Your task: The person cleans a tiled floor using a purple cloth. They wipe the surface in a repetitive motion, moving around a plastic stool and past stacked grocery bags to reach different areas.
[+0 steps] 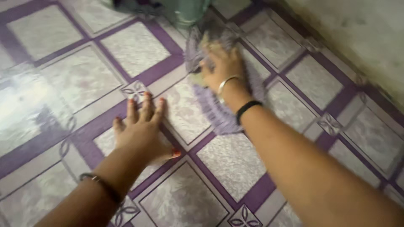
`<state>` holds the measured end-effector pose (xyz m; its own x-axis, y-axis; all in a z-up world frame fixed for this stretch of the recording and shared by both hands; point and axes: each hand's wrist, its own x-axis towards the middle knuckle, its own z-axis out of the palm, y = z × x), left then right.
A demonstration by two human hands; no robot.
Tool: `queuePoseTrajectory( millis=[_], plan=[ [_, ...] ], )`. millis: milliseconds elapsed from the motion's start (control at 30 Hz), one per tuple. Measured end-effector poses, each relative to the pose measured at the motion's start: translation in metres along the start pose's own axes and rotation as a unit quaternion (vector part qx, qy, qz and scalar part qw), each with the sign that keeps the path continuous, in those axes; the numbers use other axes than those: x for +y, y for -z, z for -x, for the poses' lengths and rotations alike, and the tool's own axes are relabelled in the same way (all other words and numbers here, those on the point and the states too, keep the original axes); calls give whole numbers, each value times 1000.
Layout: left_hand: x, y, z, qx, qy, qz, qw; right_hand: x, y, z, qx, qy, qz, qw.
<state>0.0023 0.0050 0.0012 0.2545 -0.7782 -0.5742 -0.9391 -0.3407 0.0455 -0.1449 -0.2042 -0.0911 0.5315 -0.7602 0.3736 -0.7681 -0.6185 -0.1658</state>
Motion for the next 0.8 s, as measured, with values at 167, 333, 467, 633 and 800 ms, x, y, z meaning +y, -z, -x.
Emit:
queuePoseTrajectory(
  millis=[167, 333, 467, 633, 800],
  plan=[
    [-3, -9, 13, 37, 14, 25, 999, -60, 26, 49, -99, 125, -142, 977],
    [4, -29, 38, 86, 24, 68, 994, 24, 83, 121, -124, 150, -121, 973],
    [3, -41, 40, 94, 65, 102, 988, 106, 114, 157, -97, -93, -51, 990],
    [2, -55, 45, 155, 71, 115, 979, 107, 122, 205, -7, -95, -34, 995],
    [1, -44, 49, 110, 62, 131, 983, -29, 121, 259, 21, 131, -204, 970]
  ],
)
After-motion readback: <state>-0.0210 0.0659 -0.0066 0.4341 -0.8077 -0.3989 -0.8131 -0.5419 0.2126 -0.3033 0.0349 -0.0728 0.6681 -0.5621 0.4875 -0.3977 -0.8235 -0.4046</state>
